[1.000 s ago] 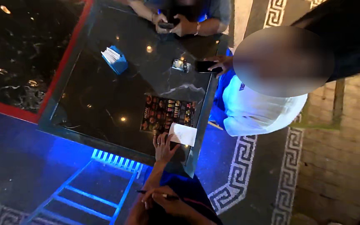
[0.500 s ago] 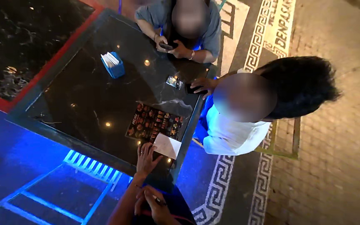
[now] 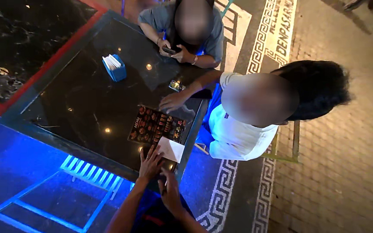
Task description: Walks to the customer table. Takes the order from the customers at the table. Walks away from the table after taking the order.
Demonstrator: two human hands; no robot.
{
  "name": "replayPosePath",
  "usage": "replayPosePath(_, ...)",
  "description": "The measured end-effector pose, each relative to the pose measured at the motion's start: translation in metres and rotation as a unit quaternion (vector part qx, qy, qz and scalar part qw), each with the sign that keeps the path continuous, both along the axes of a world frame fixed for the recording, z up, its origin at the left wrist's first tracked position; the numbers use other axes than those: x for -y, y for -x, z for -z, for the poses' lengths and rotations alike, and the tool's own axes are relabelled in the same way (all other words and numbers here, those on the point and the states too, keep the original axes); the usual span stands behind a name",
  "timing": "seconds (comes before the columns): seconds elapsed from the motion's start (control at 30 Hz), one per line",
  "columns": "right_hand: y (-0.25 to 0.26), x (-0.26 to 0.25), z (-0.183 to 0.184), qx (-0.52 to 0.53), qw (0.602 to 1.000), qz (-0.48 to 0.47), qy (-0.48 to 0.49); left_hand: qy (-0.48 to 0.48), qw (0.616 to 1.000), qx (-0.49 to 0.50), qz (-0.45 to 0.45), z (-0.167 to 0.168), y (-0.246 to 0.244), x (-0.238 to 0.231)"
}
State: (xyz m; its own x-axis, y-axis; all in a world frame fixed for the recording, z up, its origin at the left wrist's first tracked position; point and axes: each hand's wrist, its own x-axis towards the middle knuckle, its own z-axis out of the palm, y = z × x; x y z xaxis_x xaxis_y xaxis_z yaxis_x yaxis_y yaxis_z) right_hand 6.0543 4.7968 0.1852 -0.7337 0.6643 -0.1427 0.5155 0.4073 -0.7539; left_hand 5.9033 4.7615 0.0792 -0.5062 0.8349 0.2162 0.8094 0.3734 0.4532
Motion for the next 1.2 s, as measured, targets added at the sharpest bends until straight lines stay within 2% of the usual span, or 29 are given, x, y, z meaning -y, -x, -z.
replayPosePath(0.1, -0.005, -0.018, 0.018, 0.058, 0.991, 0.031, -0.114, -0.007, 0.999, 0.027, 0.03, -0.006, -0.004, 0.008)
replayPosePath(0.2, -0.025, -0.013, 0.032, 0.089, 0.982, 0.003, -0.169, -0.006, 0.996, 0.066, 0.055, -0.011, -0.008, 0.032)
replayPosePath(0.33, -0.039, -0.008, 0.041, 0.146, 0.975, -0.065, -0.155, -0.007, 0.995, 0.08, 0.061, -0.015, -0.009, 0.06)
replayPosePath(0.47, -0.035, -0.011, 0.047, 0.133, 0.972, -0.07, -0.178, 0.007, 0.992, 0.103, 0.076, -0.021, -0.011, 0.074)
replayPosePath(0.57, -0.029, -0.012, 0.044, 0.187, 0.961, -0.108, -0.172, -0.021, 0.983, 0.165, 0.081, -0.03, -0.011, 0.077)
replayPosePath(0.67, -0.026, -0.011, 0.042, 0.2, 0.955, -0.122, -0.18, -0.059, 0.968, 0.239, 0.036, -0.05, -0.015, 0.083)
replayPosePath(0.77, -0.022, -0.013, 0.039, 0.203, 0.953, -0.121, -0.187, -0.028, 0.945, 0.325, -0.007, -0.07, -0.023, 0.096)
replayPosePath(0.87, -0.021, -0.019, 0.044, 0.197, 0.954, -0.11, -0.199, 0.072, 0.882, 0.466, 0.011, -0.076, -0.032, 0.109)
replayPosePath(0.97, -0.017, -0.021, 0.04, 0.209, 0.956, -0.118, -0.167, 0.168, 0.838, 0.517, 0.044, -0.079, -0.026, 0.115)
replayPosePath(1.07, -0.013, -0.025, 0.038, 0.207, 0.956, -0.117, -0.172, 0.192, 0.852, 0.486, 0.043, -0.078, -0.022, 0.107)
replayPosePath(1.2, -0.011, -0.032, 0.036, 0.241, 0.953, -0.121, -0.139, 0.128, 0.888, 0.442, 0.0, -0.072, -0.018, 0.09)
